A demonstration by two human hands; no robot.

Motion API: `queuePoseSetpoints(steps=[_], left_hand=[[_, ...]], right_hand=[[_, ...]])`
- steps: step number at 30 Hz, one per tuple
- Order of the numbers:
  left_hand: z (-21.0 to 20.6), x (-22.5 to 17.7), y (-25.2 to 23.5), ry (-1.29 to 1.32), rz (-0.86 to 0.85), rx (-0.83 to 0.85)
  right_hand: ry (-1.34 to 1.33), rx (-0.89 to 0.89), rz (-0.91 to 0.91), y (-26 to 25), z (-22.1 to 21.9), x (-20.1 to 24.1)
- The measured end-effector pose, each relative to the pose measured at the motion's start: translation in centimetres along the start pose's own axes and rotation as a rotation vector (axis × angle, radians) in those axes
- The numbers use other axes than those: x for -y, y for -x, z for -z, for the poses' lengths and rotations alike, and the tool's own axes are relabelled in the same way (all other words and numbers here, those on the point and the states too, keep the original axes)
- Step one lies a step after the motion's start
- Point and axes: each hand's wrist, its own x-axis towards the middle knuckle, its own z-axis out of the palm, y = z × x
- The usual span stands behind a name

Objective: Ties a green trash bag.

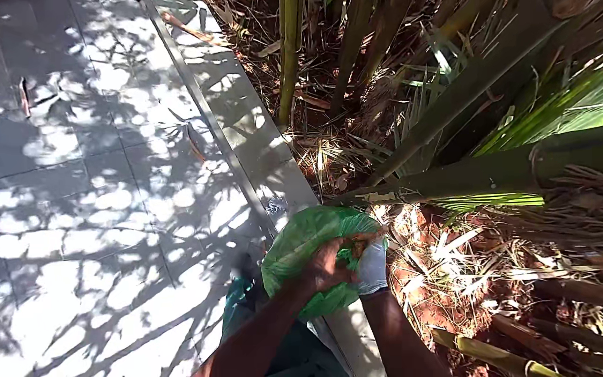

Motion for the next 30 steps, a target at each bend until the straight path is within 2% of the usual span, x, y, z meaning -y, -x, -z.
queuePoseSetpoints(steps=[3, 6, 9, 12, 13, 16, 19, 21, 24, 27, 30], left_hand=[[0.4, -0.2, -0.3, -0.115, -0.048, 0.1], [0.4, -0.1, -0.6, -0.3, -0.112, 0.162], [0.1, -0.3, -0.4, -0.381, -0.145, 0.137], [-0.4, 0.2, -0.6, -0.378, -0.142, 0.115], [-0.6, 0.3, -0.7, -0.36, -0.127, 0.109], [-1.5, 1.3, -0.9, -0.292, -0.184, -0.01], [-1.2, 0.3, -0.3, -0.196, -0.102, 0.037], [-1.3, 0.8, -0.3, -0.193, -0.129, 0.019], [-1.0, 1.1, -0.5, -0.17, -0.175, -0.013], [-0.6, 0.5, -0.4, -0.12, -0.134, -0.014], [-0.4, 0.5, -0.3, -0.121, -0.098, -0.02]], right_hand=[[-0.311, 0.119, 0.24, -1.9, 0.8, -4.2], [-0.267, 0.15, 0.497, -2.7, 0.7, -6.1], [-0.133, 0.198, 0.567, -2.6, 1.4, -5.6], [-0.068, 0.335, 0.428, -1.3, 2.4, -2.8], [-0.078, 0.343, 0.439, -1.4, 2.4, -3.1], [-0.145, 0.368, 0.696, -3.0, 1.5, -5.2], [-0.179, 0.459, 0.821, -3.4, 2.6, -2.4], [-0.262, 0.541, 0.856, -4.0, 3.7, -0.2], [-0.033, 0.637, 0.881, -5.6, 5.2, -0.5], [0.419, 0.576, 0.805, -5.6, 4.9, -5.3], [0.473, 0.476, 0.815, -4.6, 4.5, -9.6]])
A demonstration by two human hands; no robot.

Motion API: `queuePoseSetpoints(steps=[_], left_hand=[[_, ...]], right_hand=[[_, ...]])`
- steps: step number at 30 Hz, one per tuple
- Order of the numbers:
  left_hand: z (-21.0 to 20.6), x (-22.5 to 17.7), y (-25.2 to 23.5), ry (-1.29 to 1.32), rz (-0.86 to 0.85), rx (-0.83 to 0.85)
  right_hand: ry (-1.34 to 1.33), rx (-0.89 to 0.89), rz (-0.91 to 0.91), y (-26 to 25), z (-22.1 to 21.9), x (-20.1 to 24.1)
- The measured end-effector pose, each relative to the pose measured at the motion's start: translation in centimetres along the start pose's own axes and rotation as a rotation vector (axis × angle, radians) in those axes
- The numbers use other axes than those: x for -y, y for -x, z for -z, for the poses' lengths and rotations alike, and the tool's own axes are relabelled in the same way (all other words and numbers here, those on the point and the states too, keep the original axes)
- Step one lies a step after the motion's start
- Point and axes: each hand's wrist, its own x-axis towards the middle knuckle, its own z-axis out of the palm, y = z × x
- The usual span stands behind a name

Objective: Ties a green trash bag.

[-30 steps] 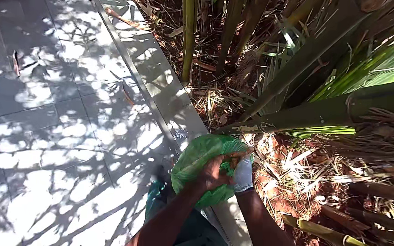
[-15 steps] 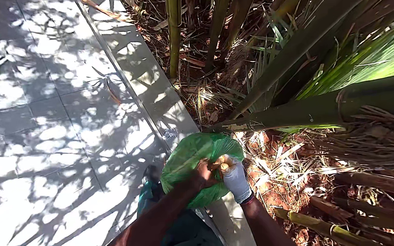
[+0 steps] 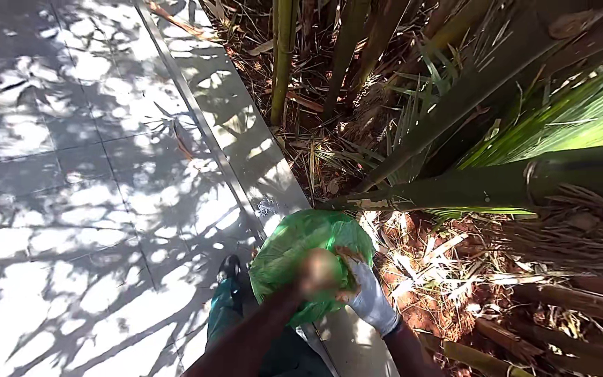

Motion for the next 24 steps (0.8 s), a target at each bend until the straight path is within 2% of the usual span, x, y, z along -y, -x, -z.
queuePoseSetpoints(steps=[6, 11, 14, 17, 19, 21, 22, 23, 24], left_hand=[[0.4, -0.1, -0.1, -0.018, 0.068, 0.066], [1.3, -1.8, -1.1, -0.105, 0.322, 0.201], [2.0, -1.6, -1.4, -0.062, 0.295, 0.23], [4.0, -2.7, -1.7, 0.011, 0.247, 0.261], [6.2, -6.8, -2.1, -0.04, 0.34, 0.345], [8.8, -14.1, -2.7, -0.067, 0.566, 0.433], [9.1, -14.7, -2.7, -0.052, 0.552, 0.44], [8.5, -12.2, -2.6, -0.025, 0.422, 0.421], [6.9, -7.7, -2.6, -0.001, 0.256, 0.373]], right_hand=[[-0.055, -0.107, -0.131, 0.6, -2.4, 0.5], [-0.111, -0.161, -0.255, 0.9, -3.1, 2.3], [-0.129, -0.131, -0.348, 0.1, -1.6, 6.0], [-0.011, -0.282, -0.321, 0.3, -4.3, 4.4], [0.064, -0.381, -0.352, 0.2, -5.7, 4.5], [0.134, -0.404, -0.408, -0.2, -6.0, 5.6], [0.138, -0.399, -0.441, -0.4, -5.9, 6.2], [0.114, -0.387, -0.488, -0.6, -5.8, 6.7], [0.092, -0.39, -0.525, -0.6, -5.9, 7.0]])
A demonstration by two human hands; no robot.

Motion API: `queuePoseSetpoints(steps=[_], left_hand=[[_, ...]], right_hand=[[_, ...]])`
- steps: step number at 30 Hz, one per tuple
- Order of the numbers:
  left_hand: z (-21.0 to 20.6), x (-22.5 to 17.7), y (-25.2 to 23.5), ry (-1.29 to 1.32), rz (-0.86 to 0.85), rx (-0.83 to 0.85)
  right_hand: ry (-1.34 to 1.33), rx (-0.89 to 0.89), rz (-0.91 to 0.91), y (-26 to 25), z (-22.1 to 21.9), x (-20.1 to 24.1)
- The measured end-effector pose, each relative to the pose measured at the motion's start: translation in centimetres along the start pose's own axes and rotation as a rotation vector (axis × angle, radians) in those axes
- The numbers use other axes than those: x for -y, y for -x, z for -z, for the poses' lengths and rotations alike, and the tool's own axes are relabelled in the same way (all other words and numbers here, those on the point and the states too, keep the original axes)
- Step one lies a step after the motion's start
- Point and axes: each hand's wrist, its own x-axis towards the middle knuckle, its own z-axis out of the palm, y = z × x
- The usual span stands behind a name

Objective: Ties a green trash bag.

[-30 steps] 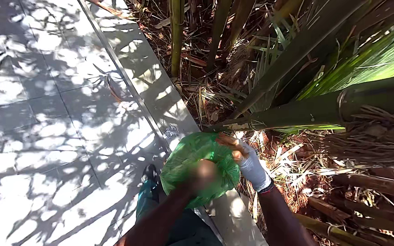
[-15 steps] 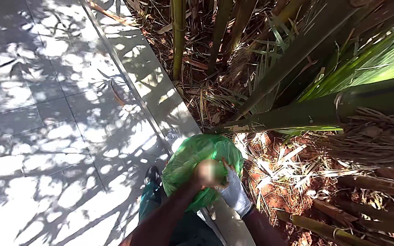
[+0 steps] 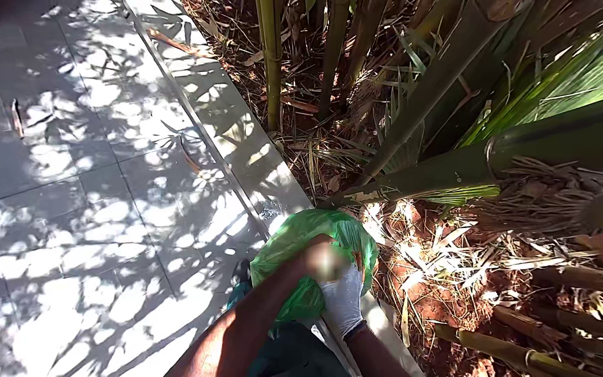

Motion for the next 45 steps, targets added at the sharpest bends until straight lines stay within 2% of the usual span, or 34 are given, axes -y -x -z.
queuePoseSetpoints(steps=[1, 2, 5, 7, 9, 11, 13, 14, 15, 17, 18, 19, 20, 21, 24, 28, 30, 34, 36, 37, 39, 40, 43, 45], left_hand=[[-1.0, 2.6, -1.4, 0.012, -0.039, -0.009], [-1.4, 3.5, -2.2, 0.007, -0.026, 0.002], [-1.5, 2.9, -3.3, -0.123, 0.034, 0.054], [-1.3, 3.0, -3.5, -0.132, 0.021, 0.039], [-1.1, 3.4, -2.9, -0.049, 0.013, 0.021], [0.1, 0.1, -0.5, 0.027, 0.129, 0.031], [2.3, -6.8, 3.7, 0.044, 0.273, 0.062], [2.8, -7.9, 5.0, 0.026, 0.227, 0.049], [2.6, -6.7, 5.3, 0.034, 0.101, 0.009], [2.2, -6.6, 5.0, 0.089, 0.243, 0.0], [1.4, -3.9, 4.0, 0.106, 0.175, -0.018], [0.0, 0.7, 2.1, 0.13, -0.01, -0.077], [-1.1, 3.6, 0.7, 0.175, -0.083, -0.111], [-1.6, 4.8, 0.1, 0.214, -0.085, -0.134], [-3.0, 5.3, -0.1, 0.317, -0.065, -0.256], [-4.8, 4.4, 0.9, 0.27, -0.066, -0.252], [-5.4, 4.1, 1.4, 0.23, -0.119, -0.282], [-7.2, 4.9, 1.5, 0.087, -0.241, -0.448], [-7.3, 5.0, 1.6, 0.002, -0.301, -0.52], [-7.3, 5.2, 1.5, -0.042, -0.355, -0.558], [-7.4, 5.6, 1.4, -0.134, -0.434, -0.615], [-7.5, 5.8, 1.3, -0.187, -0.455, -0.613], [-7.0, 5.4, 1.5, -0.325, -0.368, -0.426], [-6.3, 5.2, 1.5, -0.37, -0.318, -0.3]], right_hand=[[-0.019, -0.003, -0.039, 0.1, -0.2, 0.1], [-0.044, 0.006, -0.085, 0.1, -0.2, 0.3], [-0.162, -0.083, -0.146, -0.2, -0.7, -0.2], [-0.232, -0.149, -0.123, -0.3, -1.4, -1.1], [-0.218, -0.214, -0.01, -0.2, -1.6, -1.9], [-0.179, -0.237, 0.089, -0.1, -1.6, -2.5], [-0.129, -0.246, 0.159, 0.0, -1.6, -2.9], [-0.095, -0.26, 0.199, 0.1, -1.6, -3.1], [-0.06, -0.272, 0.234, 0.1, -1.7, -3.2], [-0.005, -0.286, 0.288, 0.1, -1.9, -3.6], [0.011, -0.301, 0.322, 0.0, -2.1, -4.1], [0.023, -0.331, 0.36, -0.2, -2.6, -4.8], [0.007, -0.346, 0.381, -0.5, -3.1, -5.6], [-0.004, -0.335, 0.368, -0.6, -3.5, -6.3], [-0.044, -0.208, 0.215, -0.4, -1.8, -4.3], [-0.054, -0.046, -0.043, -1.1, -0.3, -2.1], [-0.04, -0.003, -0.131, -1.7, -0.3, -1.7], [-0.006, 0.047, -0.217, -1.6, 0.4, -0.5], [0.032, 0.294, -0.341, -1.8, 3.6, 2.8], [0.052, 0.307, -0.325, -1.7, 4.1, 3.3], [0.084, 0.203, -0.209, -1.1, 3.7, 2.7], [0.093, 0.228, -0.188, -0.8, 4.2, 2.9], [0.106, 0.235, -0.165, -0.4, 4.5, 2.8], [-0.023, 0.126, -0.107, 0.0, 3.4, 1.2]])
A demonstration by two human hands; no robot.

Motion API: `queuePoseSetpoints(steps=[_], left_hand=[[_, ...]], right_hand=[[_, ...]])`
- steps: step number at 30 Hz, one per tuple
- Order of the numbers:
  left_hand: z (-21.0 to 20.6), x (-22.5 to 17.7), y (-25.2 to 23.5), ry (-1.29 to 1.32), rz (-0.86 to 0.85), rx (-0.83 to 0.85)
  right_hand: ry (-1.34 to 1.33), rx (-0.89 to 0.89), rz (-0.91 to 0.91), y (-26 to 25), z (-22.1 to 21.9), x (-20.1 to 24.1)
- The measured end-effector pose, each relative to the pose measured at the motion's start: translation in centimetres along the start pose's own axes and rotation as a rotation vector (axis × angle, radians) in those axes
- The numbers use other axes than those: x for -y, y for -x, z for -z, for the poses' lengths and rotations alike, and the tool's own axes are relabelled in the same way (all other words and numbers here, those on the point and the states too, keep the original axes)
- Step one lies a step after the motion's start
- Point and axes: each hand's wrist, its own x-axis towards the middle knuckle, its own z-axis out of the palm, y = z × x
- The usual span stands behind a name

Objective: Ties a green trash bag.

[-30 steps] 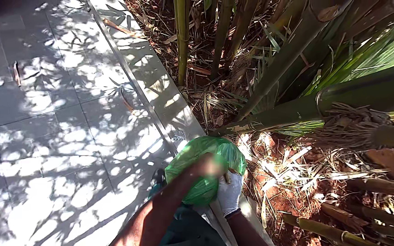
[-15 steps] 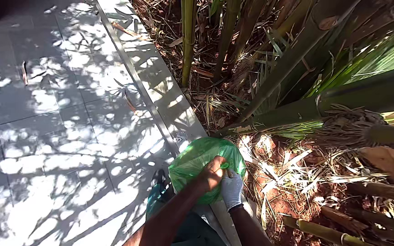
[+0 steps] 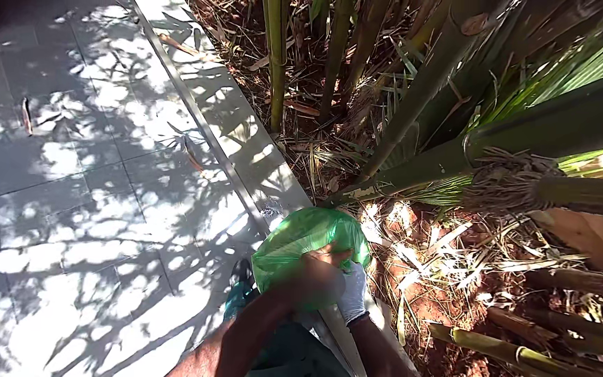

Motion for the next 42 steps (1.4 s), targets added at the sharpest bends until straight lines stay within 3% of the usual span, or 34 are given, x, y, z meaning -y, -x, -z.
queuePoseSetpoints(steps=[2, 6, 11, 13, 19, 23, 27, 30, 33, 38, 42], left_hand=[[0.6, 0.2, -0.3, -0.008, 0.004, 0.079], [0.7, 0.5, -0.8, 0.033, -0.056, 0.076], [0.2, 0.7, -1.2, 0.013, -0.054, 0.073], [0.0, 0.3, -1.2, -0.022, -0.047, 0.06], [-2.1, 1.0, -0.8, -0.023, -0.163, -0.165], [-2.0, 0.9, -0.5, 0.05, -0.165, -0.137], [0.6, -0.6, -0.4, 0.274, 0.02, -0.038], [2.2, 0.2, -1.1, 0.591, 0.029, -0.134], [2.8, 1.7, -2.6, 0.435, -0.068, -0.155], [3.5, 2.0, -5.1, 0.147, -0.08, 0.224], [4.7, 0.0, -4.8, -0.048, -0.009, 0.219]], right_hand=[[-0.114, -0.046, 0.089, -0.3, -0.8, -1.5], [-0.213, -0.014, 0.261, -1.6, -1.5, -4.6], [-0.443, 0.201, 0.267, -2.5, -0.5, -5.7], [-0.465, 0.242, 0.166, -2.4, 0.0, -5.6], [-0.358, 0.082, 0.196, -2.3, -1.6, -6.6], [-0.404, 0.017, 0.14, -1.8, -1.7, -5.5], [-0.469, 0.008, 0.095, -1.1, -0.5, -3.6], [-0.489, 0.003, 0.057, -1.9, -1.1, -4.9], [-0.482, 0.055, 0.051, -2.3, -1.2, -5.7], [-0.564, 0.078, 0.029, -2.4, -0.9, -5.7], [-0.619, 0.048, -0.013, -2.2, -0.9, -4.9]])
